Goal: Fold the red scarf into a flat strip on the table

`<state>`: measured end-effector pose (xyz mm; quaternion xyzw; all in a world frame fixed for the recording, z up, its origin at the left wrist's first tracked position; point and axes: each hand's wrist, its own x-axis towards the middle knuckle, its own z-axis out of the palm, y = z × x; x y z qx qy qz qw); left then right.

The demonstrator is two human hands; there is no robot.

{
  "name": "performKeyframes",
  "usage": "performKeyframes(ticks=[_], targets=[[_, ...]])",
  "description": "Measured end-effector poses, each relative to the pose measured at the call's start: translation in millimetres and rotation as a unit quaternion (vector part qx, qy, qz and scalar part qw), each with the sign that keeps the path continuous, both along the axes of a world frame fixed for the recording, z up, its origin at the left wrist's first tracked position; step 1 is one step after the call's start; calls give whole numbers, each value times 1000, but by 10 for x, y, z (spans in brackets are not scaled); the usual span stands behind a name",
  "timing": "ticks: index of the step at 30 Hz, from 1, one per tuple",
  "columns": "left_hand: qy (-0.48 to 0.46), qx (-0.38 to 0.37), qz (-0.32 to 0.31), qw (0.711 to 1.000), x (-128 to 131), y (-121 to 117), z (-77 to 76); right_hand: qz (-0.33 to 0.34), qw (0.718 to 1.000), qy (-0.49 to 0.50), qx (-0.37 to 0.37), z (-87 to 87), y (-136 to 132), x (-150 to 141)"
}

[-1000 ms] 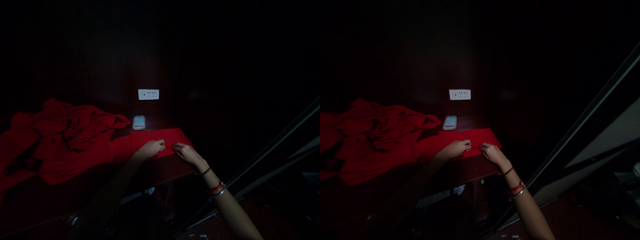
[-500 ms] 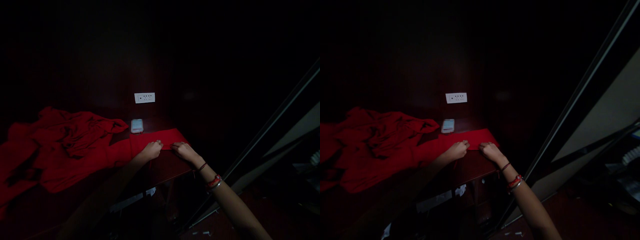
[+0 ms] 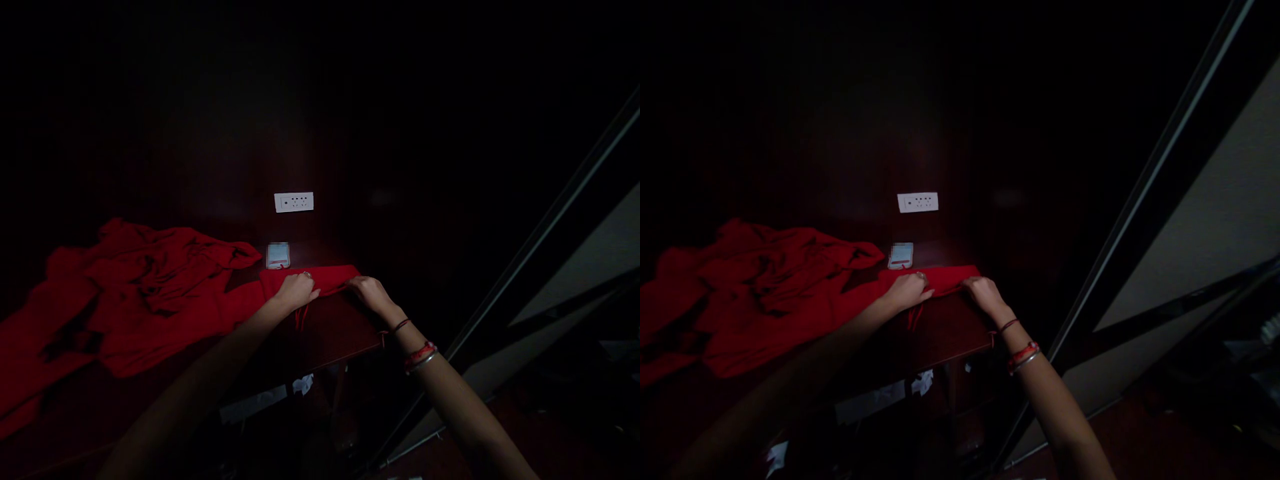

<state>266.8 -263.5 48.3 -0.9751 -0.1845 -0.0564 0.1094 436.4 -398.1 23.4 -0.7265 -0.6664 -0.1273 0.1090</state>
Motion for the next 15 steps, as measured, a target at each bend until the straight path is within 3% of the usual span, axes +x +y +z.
performKeyframes(ticks=[3,8,15], targets=[[7,5,12,1000,8,-24,70,0,999,-14,36,180,-27,-42],[-28,12,-5,1000,-45,13,262,-62,998,-20,16,454,-73,-49],[-93,-50,-14,994,-127,101,443,-28,998,9,52,570,-113,-101]])
